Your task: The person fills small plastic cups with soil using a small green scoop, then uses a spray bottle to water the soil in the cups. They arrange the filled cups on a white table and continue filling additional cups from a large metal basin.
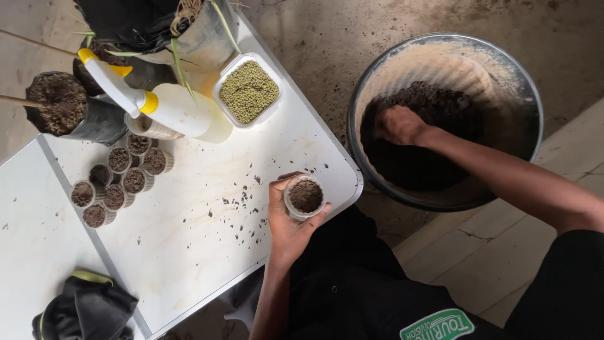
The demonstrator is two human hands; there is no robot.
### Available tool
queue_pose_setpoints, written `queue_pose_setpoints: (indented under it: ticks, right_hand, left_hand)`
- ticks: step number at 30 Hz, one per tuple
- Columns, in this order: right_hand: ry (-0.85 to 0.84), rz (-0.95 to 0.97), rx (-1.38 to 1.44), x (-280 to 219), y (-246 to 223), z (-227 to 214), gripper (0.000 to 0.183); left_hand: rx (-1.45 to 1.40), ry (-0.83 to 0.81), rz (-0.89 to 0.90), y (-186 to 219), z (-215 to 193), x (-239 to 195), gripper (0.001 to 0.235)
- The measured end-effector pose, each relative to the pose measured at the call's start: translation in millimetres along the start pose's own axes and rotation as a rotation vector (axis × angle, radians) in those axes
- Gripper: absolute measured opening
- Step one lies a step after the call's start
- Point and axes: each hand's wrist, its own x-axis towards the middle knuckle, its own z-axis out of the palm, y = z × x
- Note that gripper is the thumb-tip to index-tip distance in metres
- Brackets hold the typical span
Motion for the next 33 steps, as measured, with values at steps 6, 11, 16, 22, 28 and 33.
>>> queue_pose_setpoints:
  ticks: [6,11,16,22,28,33]
  right_hand:
    - [-0.332,-0.031,0.135,6.1,-17.8,-27.5,0.025]
    - [-0.444,-0.087,0.25,-5.7,-37.1,-91.0,0.026]
    - [-0.416,-0.163,0.489,-13.1,-3.6,-116.2,0.021]
    - [-0.359,0.07,0.22,-46.7,-53.2,-195.6,0.031]
    - [-0.264,0.112,0.354,-65.0,-149.2,-235.1,0.02]
    - [-0.354,-0.296,0.161,-82.0,-241.4,-230.4,0.025]
  left_hand:
    - [-0.012,-0.008,0.015,-0.9,4.8,2.1,0.058]
    - [0.005,-0.007,0.021,4.5,-1.8,0.3,0.059]
    - [-0.03,0.044,0.006,6.2,-13.0,-7.4,0.058]
    - [0.01,0.1,-0.443,31.4,-25.8,-13.7,0.061]
    - [0.034,0.043,-0.358,24.2,-34.8,-19.7,0.07]
    - [0.172,0.099,-0.146,29.9,-46.7,-25.6,0.064]
